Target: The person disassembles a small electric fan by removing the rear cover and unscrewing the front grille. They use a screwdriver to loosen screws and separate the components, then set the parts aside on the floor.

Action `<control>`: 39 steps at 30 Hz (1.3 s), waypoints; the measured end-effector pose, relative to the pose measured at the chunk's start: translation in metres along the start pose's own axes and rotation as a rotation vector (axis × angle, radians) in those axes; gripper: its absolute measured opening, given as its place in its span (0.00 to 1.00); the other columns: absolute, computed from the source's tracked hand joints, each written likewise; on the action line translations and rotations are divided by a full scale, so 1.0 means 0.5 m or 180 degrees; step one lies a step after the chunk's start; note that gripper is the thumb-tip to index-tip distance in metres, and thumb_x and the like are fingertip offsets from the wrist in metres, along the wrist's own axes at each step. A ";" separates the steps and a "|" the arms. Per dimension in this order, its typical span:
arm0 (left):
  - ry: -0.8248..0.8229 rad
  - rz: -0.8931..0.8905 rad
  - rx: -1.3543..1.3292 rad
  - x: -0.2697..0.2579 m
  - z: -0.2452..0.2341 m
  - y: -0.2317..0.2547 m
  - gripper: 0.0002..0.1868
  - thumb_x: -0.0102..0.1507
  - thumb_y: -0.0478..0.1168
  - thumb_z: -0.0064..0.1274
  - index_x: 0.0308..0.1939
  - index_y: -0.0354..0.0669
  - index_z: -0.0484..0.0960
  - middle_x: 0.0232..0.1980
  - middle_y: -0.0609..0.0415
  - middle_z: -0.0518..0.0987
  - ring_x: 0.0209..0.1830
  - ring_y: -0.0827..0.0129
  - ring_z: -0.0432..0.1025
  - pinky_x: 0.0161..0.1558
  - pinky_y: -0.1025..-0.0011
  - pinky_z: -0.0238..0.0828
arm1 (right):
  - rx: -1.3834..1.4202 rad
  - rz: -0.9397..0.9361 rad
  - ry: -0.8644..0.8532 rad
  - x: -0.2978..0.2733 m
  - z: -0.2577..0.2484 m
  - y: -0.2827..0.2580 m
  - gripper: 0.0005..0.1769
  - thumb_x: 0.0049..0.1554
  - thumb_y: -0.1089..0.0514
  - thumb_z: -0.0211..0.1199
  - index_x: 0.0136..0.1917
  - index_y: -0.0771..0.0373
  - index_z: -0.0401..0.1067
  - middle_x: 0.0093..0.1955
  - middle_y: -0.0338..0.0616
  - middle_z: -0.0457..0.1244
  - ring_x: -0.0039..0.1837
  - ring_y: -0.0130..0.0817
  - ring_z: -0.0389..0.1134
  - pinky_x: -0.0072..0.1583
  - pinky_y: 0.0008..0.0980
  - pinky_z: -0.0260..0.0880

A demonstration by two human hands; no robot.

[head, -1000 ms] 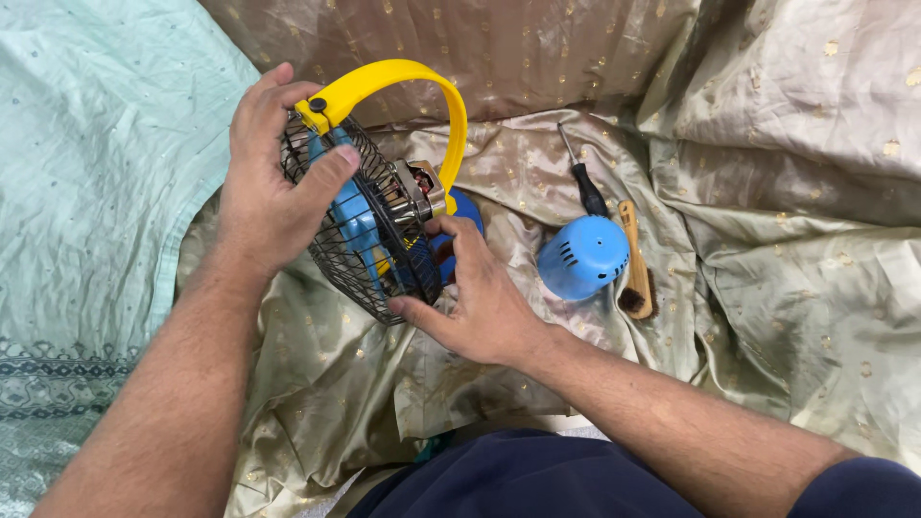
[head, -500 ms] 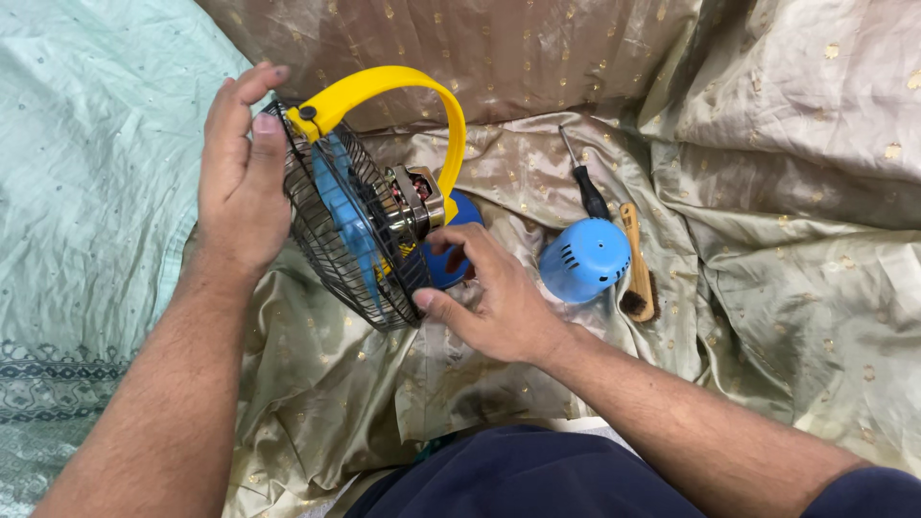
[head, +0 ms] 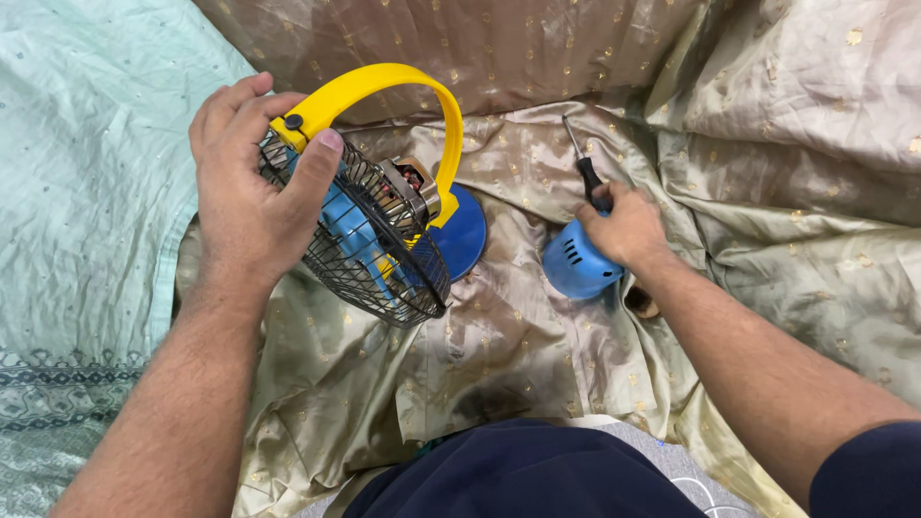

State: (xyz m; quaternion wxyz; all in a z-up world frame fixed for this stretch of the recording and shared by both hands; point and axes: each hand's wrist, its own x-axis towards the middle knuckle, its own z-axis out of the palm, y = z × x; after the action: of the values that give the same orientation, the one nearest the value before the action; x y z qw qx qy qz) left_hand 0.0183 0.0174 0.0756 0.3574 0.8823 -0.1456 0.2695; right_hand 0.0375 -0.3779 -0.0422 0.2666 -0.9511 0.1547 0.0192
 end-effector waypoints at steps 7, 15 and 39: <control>-0.0006 -0.0279 -0.0037 -0.009 0.005 0.005 0.19 0.69 0.45 0.63 0.63 0.46 0.81 0.76 0.33 0.63 0.79 0.43 0.55 0.76 0.49 0.52 | -0.1059 -0.0160 -0.0527 -0.049 -0.023 -0.027 0.58 0.47 0.23 0.72 0.74 0.60 0.55 0.72 0.63 0.51 0.73 0.62 0.52 0.68 0.52 0.56; -0.0095 -0.0393 -0.0170 0.001 0.003 -0.021 0.25 0.64 0.41 0.62 0.65 0.45 0.77 0.75 0.33 0.64 0.80 0.42 0.56 0.78 0.51 0.52 | -0.0132 -0.0298 -0.0838 -0.066 -0.100 -0.065 0.56 0.42 0.41 0.80 0.69 0.67 0.51 0.62 0.62 0.59 0.65 0.52 0.66 0.67 0.44 0.67; -0.0041 -0.0221 -0.0802 -0.004 0.017 -0.015 0.18 0.60 0.39 0.61 0.53 0.38 0.81 0.70 0.40 0.72 0.76 0.52 0.65 0.75 0.57 0.60 | 0.3992 0.0689 -0.1822 -0.089 0.110 -0.287 0.27 0.58 0.35 0.59 0.62 0.52 0.72 0.55 0.38 0.68 0.57 0.34 0.69 0.57 0.44 0.70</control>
State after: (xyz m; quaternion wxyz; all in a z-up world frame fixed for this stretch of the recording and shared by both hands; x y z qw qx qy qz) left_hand 0.0230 0.0169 0.0652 0.4736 0.8366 -0.1501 0.2309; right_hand 0.0415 -0.2207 -0.0122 0.7924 -0.5544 0.1542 0.2026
